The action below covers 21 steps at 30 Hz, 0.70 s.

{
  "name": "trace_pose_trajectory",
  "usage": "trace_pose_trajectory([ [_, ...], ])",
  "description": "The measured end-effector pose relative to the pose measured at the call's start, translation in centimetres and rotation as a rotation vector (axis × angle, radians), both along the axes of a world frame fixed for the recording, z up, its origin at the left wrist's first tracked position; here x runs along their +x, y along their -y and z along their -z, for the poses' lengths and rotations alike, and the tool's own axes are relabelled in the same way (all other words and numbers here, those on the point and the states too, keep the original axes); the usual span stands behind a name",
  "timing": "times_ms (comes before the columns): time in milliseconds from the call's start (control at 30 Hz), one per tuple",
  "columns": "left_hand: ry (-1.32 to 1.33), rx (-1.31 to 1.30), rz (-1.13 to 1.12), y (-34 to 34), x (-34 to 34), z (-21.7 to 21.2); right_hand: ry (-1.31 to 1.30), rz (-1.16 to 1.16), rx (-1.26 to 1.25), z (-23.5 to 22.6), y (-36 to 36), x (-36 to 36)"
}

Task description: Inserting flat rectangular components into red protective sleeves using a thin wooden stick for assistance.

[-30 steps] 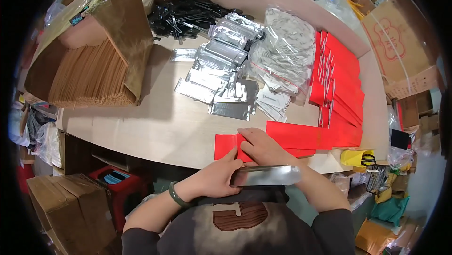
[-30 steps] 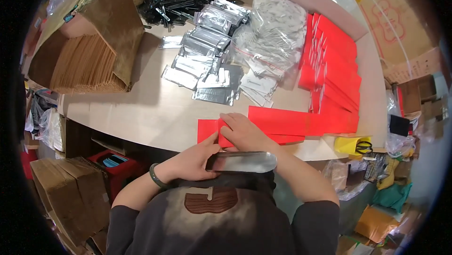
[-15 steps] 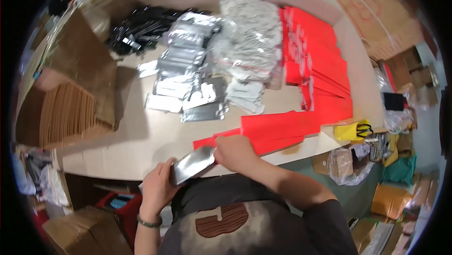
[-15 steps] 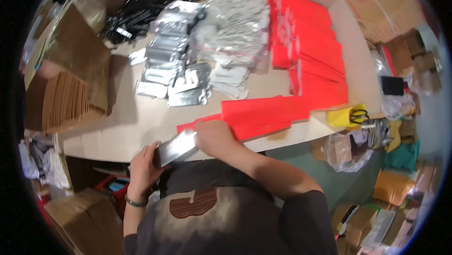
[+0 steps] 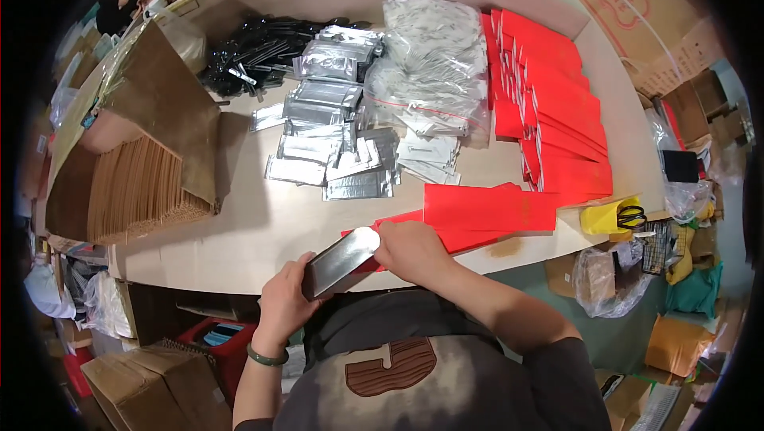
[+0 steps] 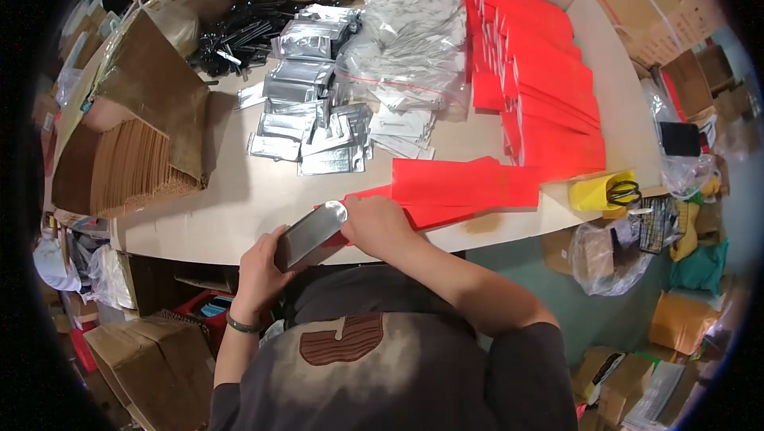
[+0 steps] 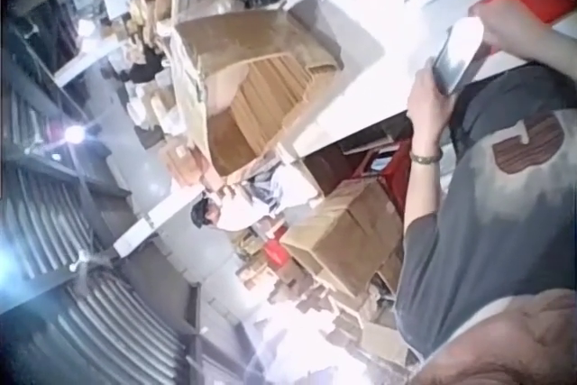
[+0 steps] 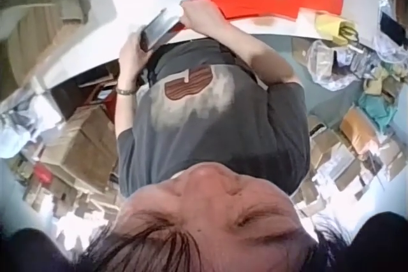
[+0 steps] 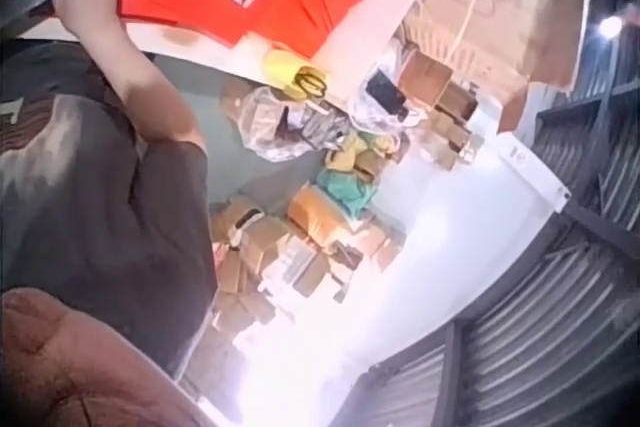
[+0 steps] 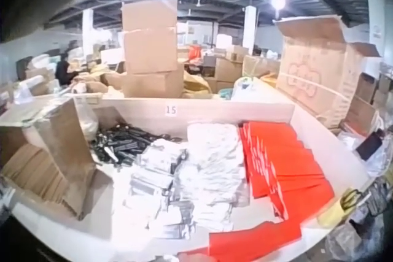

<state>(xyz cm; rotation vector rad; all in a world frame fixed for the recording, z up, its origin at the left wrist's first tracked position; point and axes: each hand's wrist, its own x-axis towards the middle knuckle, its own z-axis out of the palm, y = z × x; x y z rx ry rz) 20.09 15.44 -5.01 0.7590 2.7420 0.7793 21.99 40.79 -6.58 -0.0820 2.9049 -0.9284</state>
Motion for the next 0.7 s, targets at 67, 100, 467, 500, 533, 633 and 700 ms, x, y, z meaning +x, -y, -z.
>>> trace_pose_trajectory([
  [67,-0.046,-0.132,0.149,-0.1,-0.2,-0.1,0.042,0.013,-0.052,0.4,1.0,-0.3],
  [100,-0.073,-0.160,0.223,-0.8,-0.4,0.1,0.059,-0.082,-0.130,0.3,2.4,-0.6],
  [467,0.010,-0.019,-0.132,0.4,0.9,0.5,-0.051,-0.078,-0.114,0.0,-0.9,0.2],
  [500,-0.009,0.011,-0.223,0.6,1.3,0.9,-0.096,-0.078,-0.094,-0.1,-0.9,0.3],
  [533,-0.003,0.005,-0.232,0.8,1.6,1.1,-0.090,-0.087,-0.100,-0.2,-0.8,0.4],
  [633,0.024,0.069,-0.182,0.1,1.9,1.0,-0.118,-0.049,-0.078,-0.1,-0.5,0.4],
  [700,0.004,0.007,-0.086,-0.5,1.7,0.8,-0.082,-0.001,0.005,0.8,-0.6,0.4],
])
